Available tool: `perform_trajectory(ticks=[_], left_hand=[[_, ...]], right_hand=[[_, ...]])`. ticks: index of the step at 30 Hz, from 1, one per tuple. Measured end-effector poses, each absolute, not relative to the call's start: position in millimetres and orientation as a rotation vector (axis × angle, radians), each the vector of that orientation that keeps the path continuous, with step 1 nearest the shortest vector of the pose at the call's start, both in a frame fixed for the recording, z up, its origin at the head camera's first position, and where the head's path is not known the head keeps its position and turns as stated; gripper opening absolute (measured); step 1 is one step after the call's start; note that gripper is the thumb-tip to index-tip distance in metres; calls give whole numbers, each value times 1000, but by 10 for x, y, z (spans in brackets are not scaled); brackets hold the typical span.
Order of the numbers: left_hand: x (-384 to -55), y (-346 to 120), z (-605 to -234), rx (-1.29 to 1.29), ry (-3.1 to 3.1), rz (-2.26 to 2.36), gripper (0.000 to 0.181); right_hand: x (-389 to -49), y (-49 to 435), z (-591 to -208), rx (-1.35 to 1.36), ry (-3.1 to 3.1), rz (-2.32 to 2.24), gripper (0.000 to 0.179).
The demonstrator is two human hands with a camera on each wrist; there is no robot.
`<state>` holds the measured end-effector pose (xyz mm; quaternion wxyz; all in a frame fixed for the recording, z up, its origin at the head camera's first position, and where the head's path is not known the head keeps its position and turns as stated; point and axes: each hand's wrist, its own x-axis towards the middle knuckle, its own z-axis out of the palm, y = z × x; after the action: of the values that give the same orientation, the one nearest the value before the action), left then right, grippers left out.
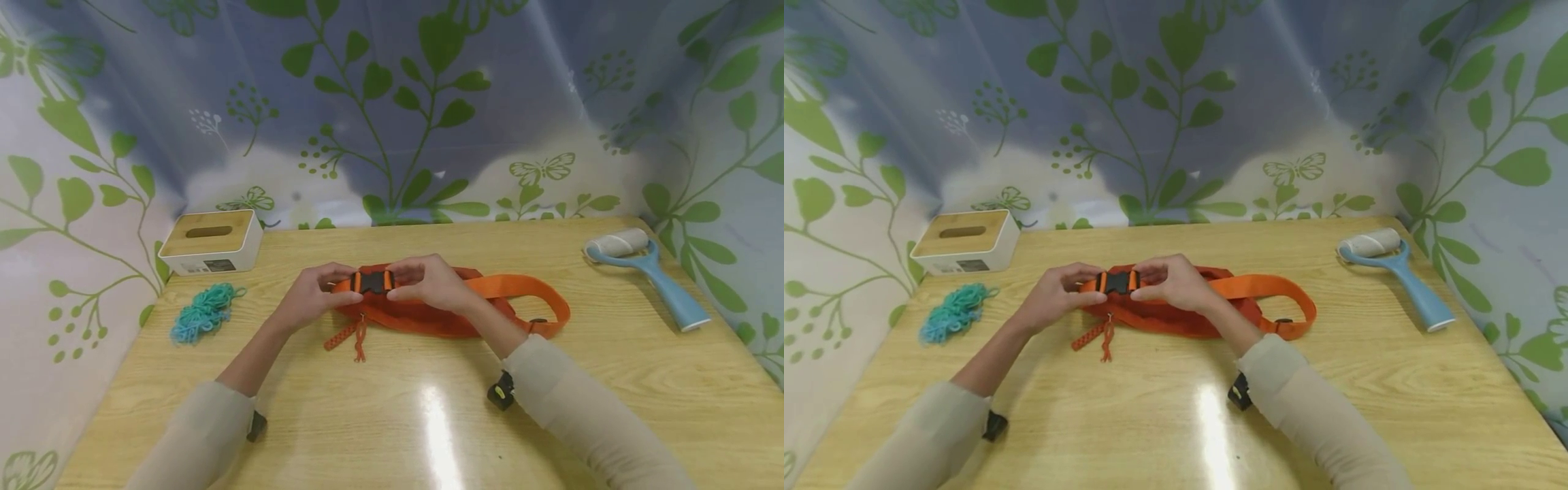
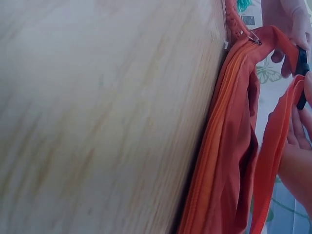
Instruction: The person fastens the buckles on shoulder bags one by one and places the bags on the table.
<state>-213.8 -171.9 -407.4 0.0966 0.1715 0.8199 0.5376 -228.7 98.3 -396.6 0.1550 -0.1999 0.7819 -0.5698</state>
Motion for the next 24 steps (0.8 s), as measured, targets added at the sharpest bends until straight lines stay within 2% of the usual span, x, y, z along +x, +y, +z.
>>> perform_trajectory(ticks=[24], left_hand=[[-2164,-1740,-4094,530,2511,1491,50]], right_hand=[[-2342,999,-4006,-690,2269,-1556,55]])
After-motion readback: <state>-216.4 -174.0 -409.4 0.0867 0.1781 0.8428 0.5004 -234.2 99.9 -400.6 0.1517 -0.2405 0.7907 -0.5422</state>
